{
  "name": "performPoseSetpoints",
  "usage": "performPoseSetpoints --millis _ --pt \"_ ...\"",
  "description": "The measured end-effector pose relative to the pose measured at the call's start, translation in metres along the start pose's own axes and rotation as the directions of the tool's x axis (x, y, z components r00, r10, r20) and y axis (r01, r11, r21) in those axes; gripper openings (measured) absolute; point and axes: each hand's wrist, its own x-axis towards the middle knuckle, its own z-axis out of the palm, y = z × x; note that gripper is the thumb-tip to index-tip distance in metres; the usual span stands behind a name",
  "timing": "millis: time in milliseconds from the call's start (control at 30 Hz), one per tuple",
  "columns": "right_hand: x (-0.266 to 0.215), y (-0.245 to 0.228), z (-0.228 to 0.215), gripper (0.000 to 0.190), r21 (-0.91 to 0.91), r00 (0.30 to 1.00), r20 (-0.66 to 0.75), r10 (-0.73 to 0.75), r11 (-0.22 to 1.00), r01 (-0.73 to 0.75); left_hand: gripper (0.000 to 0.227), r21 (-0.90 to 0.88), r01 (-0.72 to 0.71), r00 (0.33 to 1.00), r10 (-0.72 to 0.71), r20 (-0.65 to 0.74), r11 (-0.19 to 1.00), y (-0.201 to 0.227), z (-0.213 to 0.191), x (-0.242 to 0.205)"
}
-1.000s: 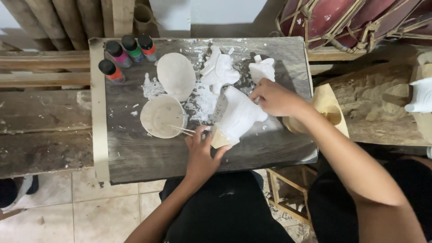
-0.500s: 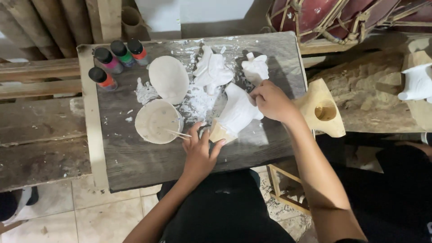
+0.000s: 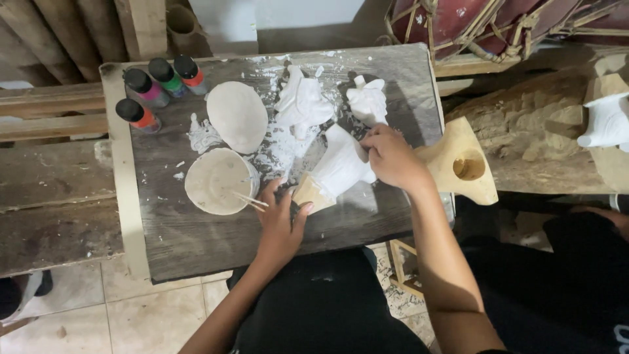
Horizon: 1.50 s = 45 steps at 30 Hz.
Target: Applying a white coating or adhesive to small plaster molds using a wooden stick on a workshop table
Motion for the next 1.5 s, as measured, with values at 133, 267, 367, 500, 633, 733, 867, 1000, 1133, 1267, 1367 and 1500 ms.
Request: performPoseSetpoints --millis 133,267,367,500,633,733,867,1000,1133,1267,1367,1500 --pt "0.002 0.008 0.009 0.036 0.063 1.000 0.001 0.001 0.998 -0.001 0.050 -0.077 0.063 0.998 -0.062 0.008 0.995 0.004 -0.004 -0.003" --pt "-0.019 -0.014 -0.006 0.037 0.288 0.991 -0.117 -0.058 0.953 0.090 0.054 -0.113 0.043 0.998 -0.049 -0.043 0.993 0.018 -0.008 -0.004" --pt "-0.036 -0.009 -0.004 0.041 0.405 0.979 -0.186 -0.087 0.901 0.157 0.061 -0.113 0.002 0.995 -0.013 -0.096 0.994 0.014 -0.001 -0.007" --pt "-0.056 -0.012 -0.010 0.043 0.431 0.961 -0.252 -0.117 0.875 0.220 0.064 -0.139 -0.067 0.990 0.048 -0.135 0.988 0.025 -0.005 -0.005" --pt "-0.070 -0.012 -0.021 0.049 0.504 0.973 -0.186 -0.139 0.837 0.216 0.062 -0.009 -0.172 0.958 0.165 -0.233 0.985 0.008 0.008 -0.015" --pt "-0.079 -0.011 -0.029 0.052 0.597 0.982 -0.123 -0.142 0.780 0.187 0.065 0.001 -0.179 0.952 0.173 -0.253 0.984 0.008 0.008 -0.012" --pt "-0.087 -0.017 -0.038 0.044 0.688 0.976 -0.095 -0.195 0.696 0.206 0.056 0.136 -0.241 0.886 0.275 -0.374 0.961 -0.013 0.028 -0.021" --pt "-0.087 -0.016 -0.045 0.041 0.697 0.984 -0.100 -0.146 0.696 0.174 0.041 0.319 -0.341 0.734 0.462 -0.498 0.884 -0.006 0.025 -0.010" --pt "-0.088 -0.034 -0.050 0.041 0.659 0.979 -0.147 -0.138 0.724 0.202 0.029 0.442 -0.333 0.650 0.542 -0.532 0.833 -0.004 0.025 -0.009" --pt "-0.082 -0.032 -0.045 0.037 0.601 0.973 -0.189 -0.133 0.768 0.222 0.034 0.507 -0.364 0.630 0.607 -0.484 0.781 -0.020 0.035 -0.018" --pt "-0.080 -0.017 -0.031 0.033 0.556 0.967 -0.228 -0.114 0.800 0.225 0.030 0.550 -0.382 0.617 0.648 -0.447 0.743 -0.012 0.026 -0.017" --pt "-0.075 -0.017 -0.024 0.040 0.522 0.972 -0.235 -0.015 0.842 0.139 0.029 0.601 -0.417 0.585 0.708 -0.396 0.681 0.005 0.005 -0.005"
